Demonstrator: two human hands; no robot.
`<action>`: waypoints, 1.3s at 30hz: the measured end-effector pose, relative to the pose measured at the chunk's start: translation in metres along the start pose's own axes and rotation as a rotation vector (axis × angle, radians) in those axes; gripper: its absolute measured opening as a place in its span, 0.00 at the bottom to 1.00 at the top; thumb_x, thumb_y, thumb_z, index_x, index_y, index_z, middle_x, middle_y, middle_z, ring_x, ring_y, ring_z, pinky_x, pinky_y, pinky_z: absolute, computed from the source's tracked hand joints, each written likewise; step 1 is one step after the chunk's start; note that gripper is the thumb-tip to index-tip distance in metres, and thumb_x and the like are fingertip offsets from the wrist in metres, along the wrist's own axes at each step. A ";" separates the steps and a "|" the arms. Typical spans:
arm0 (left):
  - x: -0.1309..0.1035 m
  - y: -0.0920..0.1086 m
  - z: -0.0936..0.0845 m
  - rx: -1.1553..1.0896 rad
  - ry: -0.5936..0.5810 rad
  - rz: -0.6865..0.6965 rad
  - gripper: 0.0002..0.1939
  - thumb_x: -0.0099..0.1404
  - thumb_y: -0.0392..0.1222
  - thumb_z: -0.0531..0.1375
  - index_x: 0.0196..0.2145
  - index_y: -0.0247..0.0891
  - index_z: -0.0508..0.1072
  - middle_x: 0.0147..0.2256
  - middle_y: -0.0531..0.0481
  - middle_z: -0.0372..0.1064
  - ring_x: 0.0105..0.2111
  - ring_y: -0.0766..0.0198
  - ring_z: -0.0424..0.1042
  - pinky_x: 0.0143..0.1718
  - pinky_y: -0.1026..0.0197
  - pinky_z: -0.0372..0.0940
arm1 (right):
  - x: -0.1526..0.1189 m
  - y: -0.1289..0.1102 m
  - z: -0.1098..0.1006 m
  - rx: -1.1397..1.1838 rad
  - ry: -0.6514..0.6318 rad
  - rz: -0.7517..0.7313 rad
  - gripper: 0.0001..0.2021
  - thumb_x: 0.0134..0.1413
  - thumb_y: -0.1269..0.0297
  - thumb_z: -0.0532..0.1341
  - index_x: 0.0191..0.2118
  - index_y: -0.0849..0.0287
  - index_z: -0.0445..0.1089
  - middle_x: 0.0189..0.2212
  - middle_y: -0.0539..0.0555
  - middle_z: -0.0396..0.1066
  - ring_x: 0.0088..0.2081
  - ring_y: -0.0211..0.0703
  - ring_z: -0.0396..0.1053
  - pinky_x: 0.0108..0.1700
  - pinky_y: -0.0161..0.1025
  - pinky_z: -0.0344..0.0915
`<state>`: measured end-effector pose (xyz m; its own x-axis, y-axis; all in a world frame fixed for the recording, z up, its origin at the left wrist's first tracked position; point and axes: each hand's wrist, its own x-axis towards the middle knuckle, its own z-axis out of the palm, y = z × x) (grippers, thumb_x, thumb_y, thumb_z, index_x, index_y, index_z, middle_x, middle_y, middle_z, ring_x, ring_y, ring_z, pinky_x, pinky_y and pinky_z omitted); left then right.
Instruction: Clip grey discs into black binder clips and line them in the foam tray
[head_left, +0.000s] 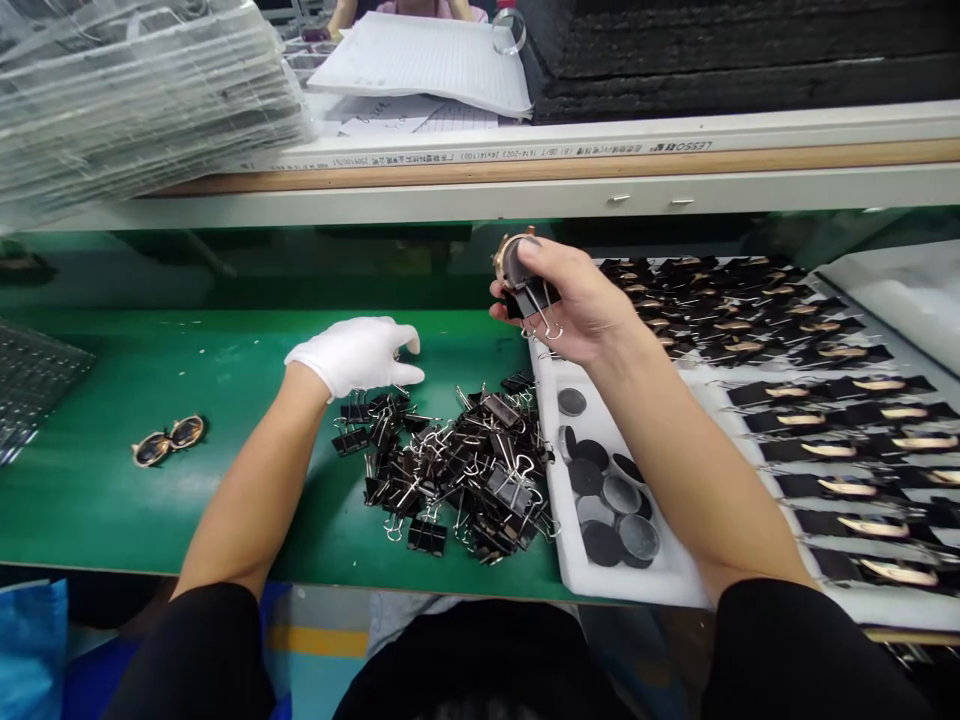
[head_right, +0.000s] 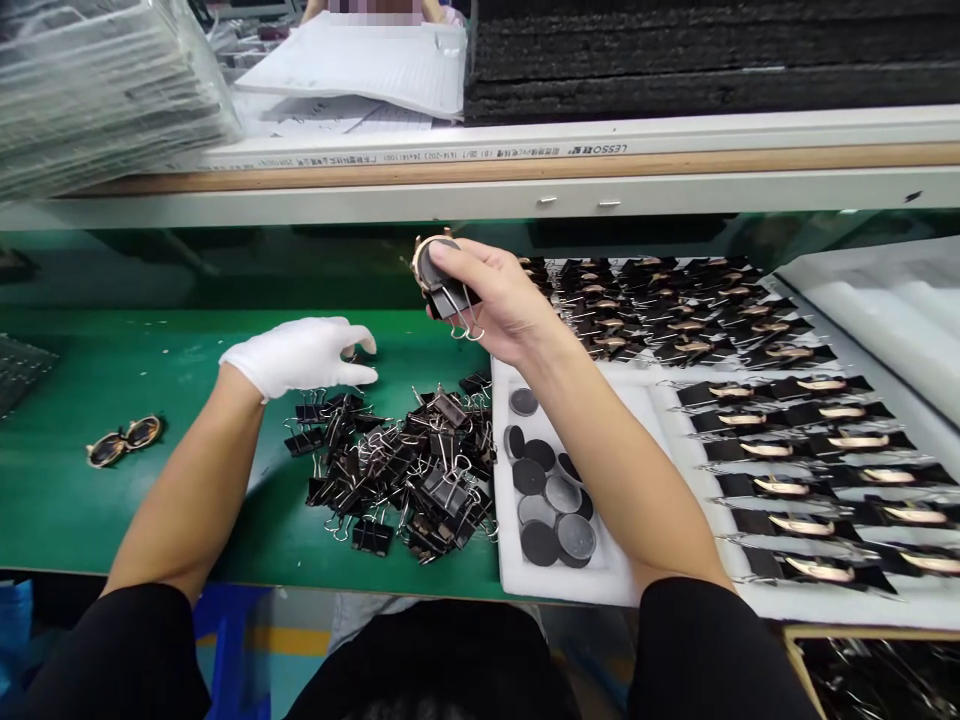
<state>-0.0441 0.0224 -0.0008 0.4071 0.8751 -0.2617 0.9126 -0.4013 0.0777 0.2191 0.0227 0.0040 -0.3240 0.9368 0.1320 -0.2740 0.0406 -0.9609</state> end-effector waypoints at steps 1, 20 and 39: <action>0.003 0.002 0.004 0.056 -0.034 -0.002 0.22 0.63 0.61 0.63 0.49 0.48 0.82 0.43 0.45 0.78 0.35 0.54 0.74 0.33 0.58 0.60 | 0.000 0.001 0.001 -0.001 0.006 0.022 0.24 0.44 0.42 0.78 0.40 0.52 0.77 0.38 0.51 0.74 0.41 0.43 0.72 0.38 0.40 0.72; 0.002 0.039 0.001 -0.914 0.703 0.041 0.17 0.71 0.50 0.59 0.27 0.40 0.66 0.24 0.54 0.64 0.26 0.66 0.62 0.30 0.61 0.58 | 0.001 0.010 -0.004 -0.097 -0.296 0.062 0.20 0.46 0.44 0.79 0.33 0.57 0.82 0.42 0.57 0.82 0.53 0.49 0.75 0.49 0.40 0.71; -0.007 0.043 0.000 -0.772 0.334 0.121 0.31 0.66 0.63 0.61 0.18 0.40 0.57 0.19 0.55 0.51 0.22 0.69 0.49 0.26 0.59 0.43 | -0.003 -0.003 -0.011 -0.359 -0.312 -0.012 0.18 0.50 0.46 0.77 0.35 0.58 0.84 0.47 0.60 0.84 0.50 0.52 0.78 0.48 0.44 0.73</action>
<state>-0.0081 -0.0012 0.0046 0.3824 0.9206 0.0795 0.5816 -0.3066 0.7535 0.2304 0.0236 0.0035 -0.5946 0.7884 0.1578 0.0331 0.2201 -0.9749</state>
